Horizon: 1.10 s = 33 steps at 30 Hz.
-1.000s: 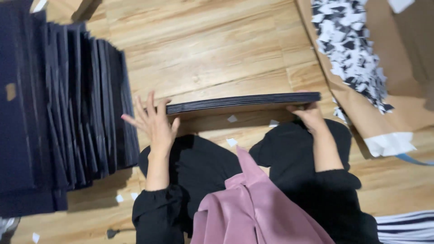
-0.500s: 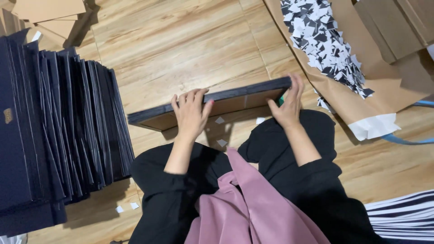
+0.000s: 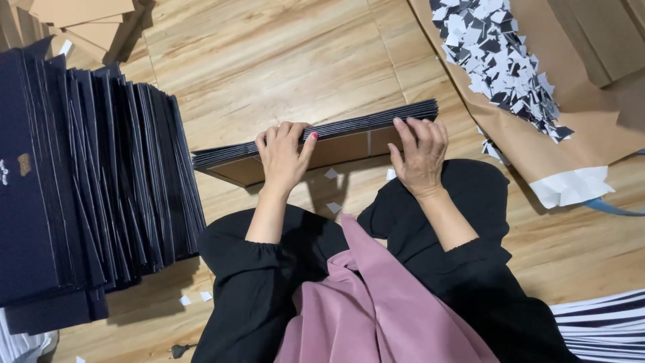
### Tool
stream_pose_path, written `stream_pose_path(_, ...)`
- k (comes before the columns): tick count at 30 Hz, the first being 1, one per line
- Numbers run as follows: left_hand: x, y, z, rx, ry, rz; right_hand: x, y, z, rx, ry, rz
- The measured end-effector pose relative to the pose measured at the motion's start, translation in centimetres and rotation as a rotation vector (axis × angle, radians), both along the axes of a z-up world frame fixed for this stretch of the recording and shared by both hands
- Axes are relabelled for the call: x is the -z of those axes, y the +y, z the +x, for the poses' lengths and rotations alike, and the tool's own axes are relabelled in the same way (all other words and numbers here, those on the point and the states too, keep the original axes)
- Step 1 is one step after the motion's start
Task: The person sits on the floor and assembles black folders by inserting brown cardboard inserts into them. They handle the folders and inserts by hand, stacking the completed items into a pile.
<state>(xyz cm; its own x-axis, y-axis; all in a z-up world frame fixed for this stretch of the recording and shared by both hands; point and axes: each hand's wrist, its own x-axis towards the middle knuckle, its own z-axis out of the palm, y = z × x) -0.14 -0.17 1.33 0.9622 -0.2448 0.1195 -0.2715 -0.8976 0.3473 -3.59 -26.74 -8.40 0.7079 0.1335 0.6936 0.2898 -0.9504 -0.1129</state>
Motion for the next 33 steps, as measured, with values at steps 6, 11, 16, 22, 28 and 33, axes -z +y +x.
stream_pose_path(6,1.2,0.7,-1.2,0.068,-0.096,0.078,0.4,-1.8,0.7,-0.049,0.240,0.835)
stream_pose_path(11,-0.5,2.0,-0.3,0.112,-0.011,0.002,3.8,-3.3,1.9,-0.234,0.548,1.116)
stream_pose_path(16,0.1,2.0,4.7,0.136,0.073,-0.043,3.0,-2.1,3.7,-0.136,0.440,1.045)
stream_pose_path(22,5.6,2.1,7.3,-0.079,0.190,0.111,6.0,-3.5,5.7,0.062,0.707,0.862)
stream_pose_path(28,12.0,10.3,3.4,-0.543,0.409,0.025,8.2,-4.2,5.0,0.288,0.821,0.452)
stream_pose_path(33,18.3,16.4,1.8,-0.895,0.533,-0.454,10.3,-4.4,5.3,0.232,0.736,0.425)
